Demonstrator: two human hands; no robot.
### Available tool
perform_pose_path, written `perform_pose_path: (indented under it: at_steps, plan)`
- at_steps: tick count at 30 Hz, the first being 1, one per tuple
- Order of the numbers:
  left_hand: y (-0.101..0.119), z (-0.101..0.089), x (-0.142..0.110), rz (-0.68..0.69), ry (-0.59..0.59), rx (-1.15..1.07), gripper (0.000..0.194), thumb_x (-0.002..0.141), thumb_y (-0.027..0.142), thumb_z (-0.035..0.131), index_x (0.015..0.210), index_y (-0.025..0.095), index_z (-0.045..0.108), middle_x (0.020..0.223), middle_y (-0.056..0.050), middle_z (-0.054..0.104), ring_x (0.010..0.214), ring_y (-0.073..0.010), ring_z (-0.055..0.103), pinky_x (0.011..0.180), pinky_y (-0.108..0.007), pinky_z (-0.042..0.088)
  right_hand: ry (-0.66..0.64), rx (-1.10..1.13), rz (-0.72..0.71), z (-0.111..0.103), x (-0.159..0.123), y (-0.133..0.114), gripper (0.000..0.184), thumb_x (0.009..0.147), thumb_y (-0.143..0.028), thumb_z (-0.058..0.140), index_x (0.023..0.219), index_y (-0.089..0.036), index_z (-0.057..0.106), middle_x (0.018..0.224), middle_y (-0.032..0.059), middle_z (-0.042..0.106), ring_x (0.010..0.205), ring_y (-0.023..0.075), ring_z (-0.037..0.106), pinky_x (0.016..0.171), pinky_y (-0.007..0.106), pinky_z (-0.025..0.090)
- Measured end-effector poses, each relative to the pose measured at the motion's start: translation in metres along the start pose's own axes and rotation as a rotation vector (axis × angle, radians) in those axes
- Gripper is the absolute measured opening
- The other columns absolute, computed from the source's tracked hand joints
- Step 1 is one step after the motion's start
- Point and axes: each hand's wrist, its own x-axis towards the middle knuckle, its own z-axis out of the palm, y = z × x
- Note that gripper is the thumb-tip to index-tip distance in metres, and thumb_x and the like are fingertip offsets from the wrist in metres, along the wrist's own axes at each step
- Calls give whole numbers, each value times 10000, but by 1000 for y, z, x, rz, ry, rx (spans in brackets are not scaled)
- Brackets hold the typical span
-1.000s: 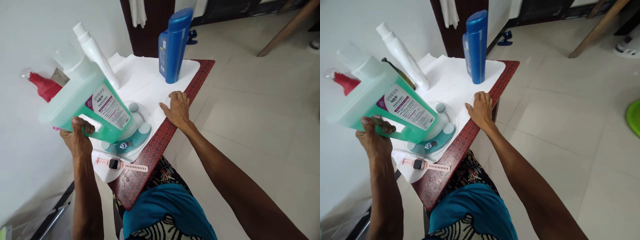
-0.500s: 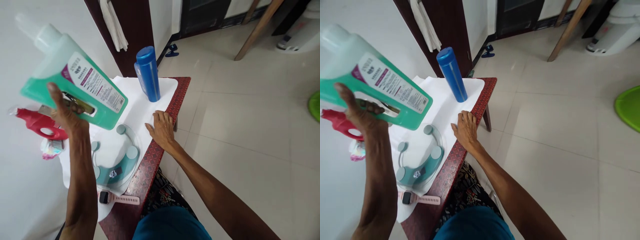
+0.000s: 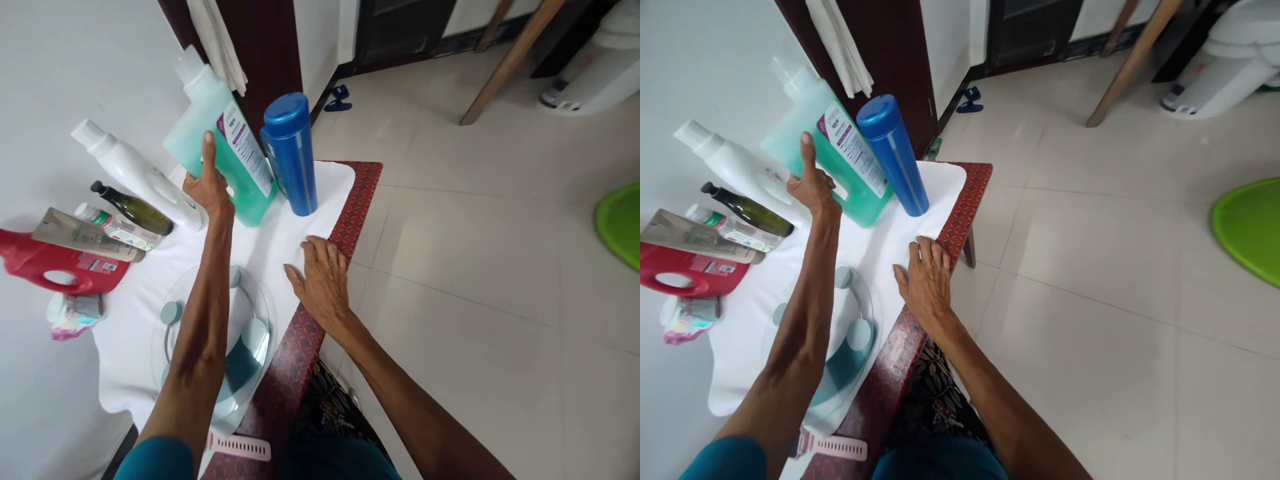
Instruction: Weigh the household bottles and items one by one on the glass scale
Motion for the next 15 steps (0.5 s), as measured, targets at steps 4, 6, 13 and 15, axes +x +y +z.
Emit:
perform_pose_path:
  at_steps: [4, 6, 13, 15]
  plan:
    - [0, -8, -13, 65, -95, -71, 614, 1056, 729, 678, 745, 272, 409, 631, 29, 446, 676, -150, 576, 657, -351, 479, 14, -5, -21, 1, -2, 3, 383, 1108, -383, 610, 1374, -113, 654, 1503, 273, 683, 1338, 428, 585, 1117, 567, 476]
    - [0, -27, -15, 138, -237, -48, 556, 1042, 695, 734, 793, 254, 504, 731, -1, 570, 766, -166, 633, 738, -363, 539, 27, -20, -40, 2, -3, 5, 393, 1114, -399, 597, 1373, -109, 652, 1495, 275, 688, 1336, 433, 595, 1114, 574, 483]
    - [-16, -135, 32, 272, 109, 228, 433, 1027, 612, 767, 1056, 244, 540, 1133, -72, 659, 1163, -256, 689, 1068, -468, 574, 53, -62, -103, 6, -3, 9, 442, 1136, -446, 542, 1383, -94, 645, 1471, 289, 695, 1317, 450, 629, 1095, 597, 511]
    - [-30, -154, 57, 243, 242, 342, 491, 942, 545, 884, 1004, 251, 495, 1122, -62, 627, 1254, -279, 655, 1138, -495, 530, 58, -70, -108, 7, -4, 10, 455, 1138, -452, 529, 1383, -85, 642, 1471, 301, 690, 1332, 464, 623, 1091, 613, 512]
